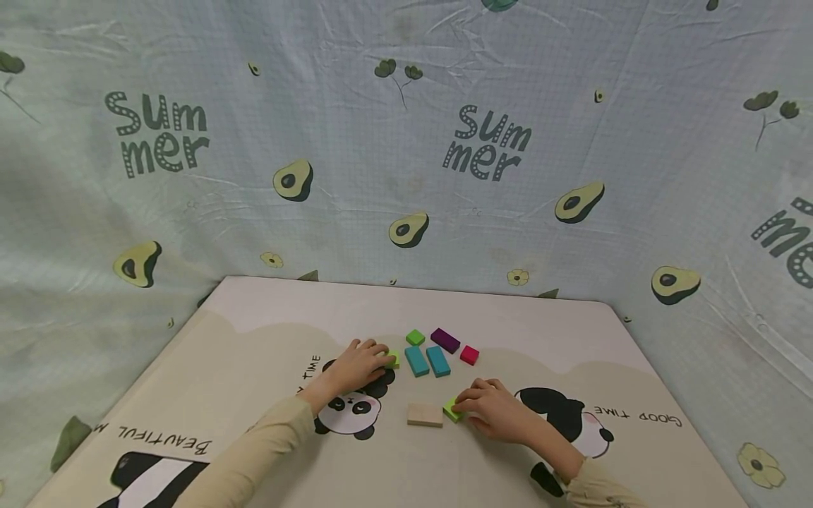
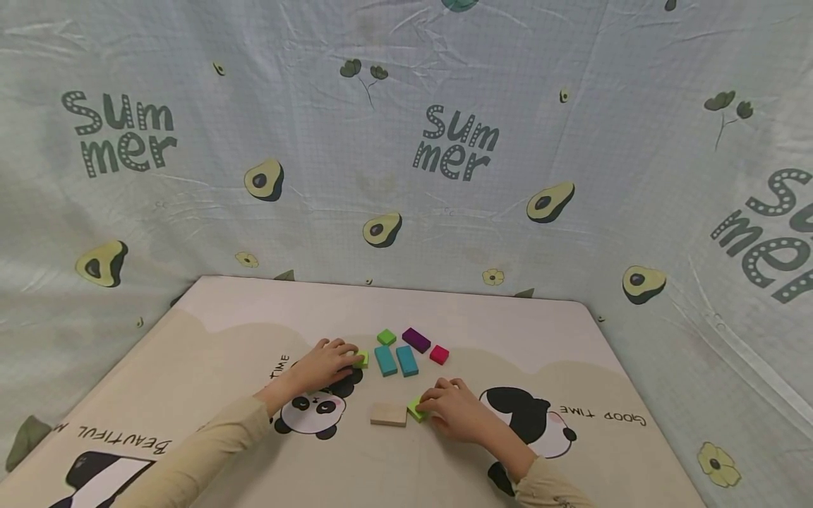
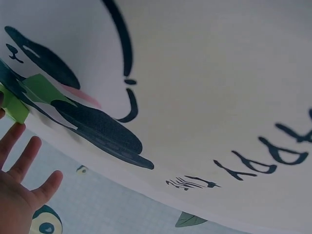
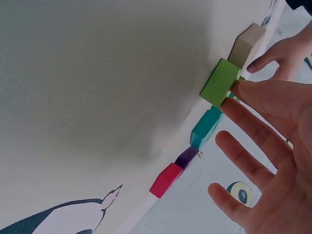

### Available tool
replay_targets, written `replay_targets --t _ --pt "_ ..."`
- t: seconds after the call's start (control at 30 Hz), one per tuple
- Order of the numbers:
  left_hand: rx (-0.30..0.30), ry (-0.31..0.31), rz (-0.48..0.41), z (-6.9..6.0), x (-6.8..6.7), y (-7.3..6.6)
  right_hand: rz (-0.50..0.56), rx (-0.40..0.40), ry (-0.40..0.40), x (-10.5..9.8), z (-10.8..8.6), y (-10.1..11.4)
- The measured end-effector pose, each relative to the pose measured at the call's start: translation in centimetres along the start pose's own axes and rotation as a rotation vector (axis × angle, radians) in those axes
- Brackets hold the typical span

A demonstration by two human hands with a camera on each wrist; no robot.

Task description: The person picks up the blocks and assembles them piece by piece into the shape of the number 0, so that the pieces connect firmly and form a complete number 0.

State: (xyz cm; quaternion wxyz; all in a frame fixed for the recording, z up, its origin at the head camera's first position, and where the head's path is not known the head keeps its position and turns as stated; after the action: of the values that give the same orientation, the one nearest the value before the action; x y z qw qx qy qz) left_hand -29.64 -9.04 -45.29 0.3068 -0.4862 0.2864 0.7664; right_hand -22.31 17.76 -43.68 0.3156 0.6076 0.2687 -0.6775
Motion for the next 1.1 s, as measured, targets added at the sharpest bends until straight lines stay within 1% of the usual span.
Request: replay_targets --t 0.17,0.3,0.47,0.6,0.67,0.87,0.93,1.1 --pt "0.005 -0.031 0.019 0.2 -0.2 -0.2 -0.001 -0.002 -0.001 0.0 0.0 0.0" --pt "0.006 -0.026 0.048 0.2 -0.3 -0.4 0.000 -0.004 0.000 0.0 0.0 0.0" --pt "-0.004 -0.023 0.061 0.2 -0.4 -0.7 0.002 -0.008 0.003 0.0 0.0 0.0" --pt "-0.008 -0.021 0.071 0.2 -0.7 -1.0 -0.006 -0.023 -0.010 -0.1 0.0 -0.1" --pt "-0.004 -0.010 0.073 0.2 -0.8 -1.1 -0.013 -0.033 -0.022 -0.1 0.0 -0.2" --pt "0.050 -0.001 0.057 -0.3 -1.2 -1.9 -0.022 -0.048 -0.027 0.1 0.0 -0.5" --pt "0.075 -0.001 0.057 -0.6 -1.3 -2.2 -0.021 -0.048 -0.024 0.2 -0.1 -0.6" --pt "0.112 0.005 0.064 -1.3 -1.5 -3.1 -0.027 -0.054 -0.013 0.4 -0.2 -0.7"
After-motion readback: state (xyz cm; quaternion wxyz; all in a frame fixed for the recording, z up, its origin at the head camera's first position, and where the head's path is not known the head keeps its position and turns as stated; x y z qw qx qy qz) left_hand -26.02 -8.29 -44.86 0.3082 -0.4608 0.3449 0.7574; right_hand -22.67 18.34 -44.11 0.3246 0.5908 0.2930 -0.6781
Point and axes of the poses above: each hand's wrist, its own z-axis towards the middle knuckle, its own x-axis out of the palm, y = z × x, the point moved 2 cm from there along z, towards the middle knuckle, and after that the axes turned 3 degrees about -y, right-handed, at the moved point
